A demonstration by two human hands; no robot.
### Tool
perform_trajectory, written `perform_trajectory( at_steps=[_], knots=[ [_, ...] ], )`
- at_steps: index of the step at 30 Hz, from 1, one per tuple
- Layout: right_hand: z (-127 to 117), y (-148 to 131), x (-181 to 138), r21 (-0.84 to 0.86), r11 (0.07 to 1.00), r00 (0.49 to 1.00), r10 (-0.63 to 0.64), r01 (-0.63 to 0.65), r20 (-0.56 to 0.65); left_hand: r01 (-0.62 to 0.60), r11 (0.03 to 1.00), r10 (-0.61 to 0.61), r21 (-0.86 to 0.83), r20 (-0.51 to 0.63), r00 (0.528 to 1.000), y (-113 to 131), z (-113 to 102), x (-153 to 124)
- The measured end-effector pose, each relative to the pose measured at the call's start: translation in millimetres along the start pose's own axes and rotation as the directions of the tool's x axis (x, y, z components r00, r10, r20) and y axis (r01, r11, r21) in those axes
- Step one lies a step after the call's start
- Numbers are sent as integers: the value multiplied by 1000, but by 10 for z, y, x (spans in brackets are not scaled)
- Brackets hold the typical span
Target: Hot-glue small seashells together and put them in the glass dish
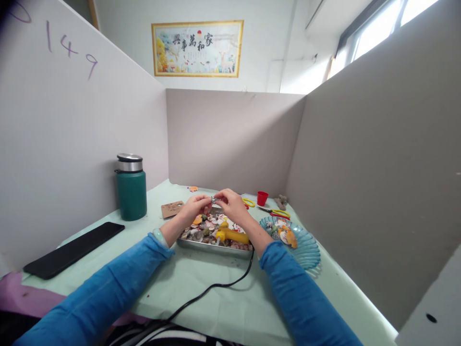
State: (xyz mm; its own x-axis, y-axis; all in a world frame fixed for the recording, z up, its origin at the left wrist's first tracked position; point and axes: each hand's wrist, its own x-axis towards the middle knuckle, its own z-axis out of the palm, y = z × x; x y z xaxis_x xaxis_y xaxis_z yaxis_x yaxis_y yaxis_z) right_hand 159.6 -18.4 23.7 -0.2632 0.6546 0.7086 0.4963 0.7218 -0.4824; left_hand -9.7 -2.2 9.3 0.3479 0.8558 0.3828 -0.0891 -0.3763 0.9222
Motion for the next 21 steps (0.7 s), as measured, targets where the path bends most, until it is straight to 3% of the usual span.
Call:
perform_trajectory(
  at_steps=[5,8,12,15,21],
  knots=[
    [-11,61,22,264,938,974,212,-227,83,-9,1000,10,-18,10,1000,76,37,-39],
    [-29,52,28,345,902,965,249,-261,79,-28,1000,28,1,8,1000,60,36,-29],
    [-43,41,23,444,848,955,283,-290,85,-106,992,112,63,-104,988,12,21,3],
    [-45,55,20,530,777,939,308,-340,152,-161,982,174,96,-153,973,6,18,7],
    [-59,36,16,657,590,882,355,-469,311,-190,976,202,109,-116,973,-1,18,23]
  ],
)
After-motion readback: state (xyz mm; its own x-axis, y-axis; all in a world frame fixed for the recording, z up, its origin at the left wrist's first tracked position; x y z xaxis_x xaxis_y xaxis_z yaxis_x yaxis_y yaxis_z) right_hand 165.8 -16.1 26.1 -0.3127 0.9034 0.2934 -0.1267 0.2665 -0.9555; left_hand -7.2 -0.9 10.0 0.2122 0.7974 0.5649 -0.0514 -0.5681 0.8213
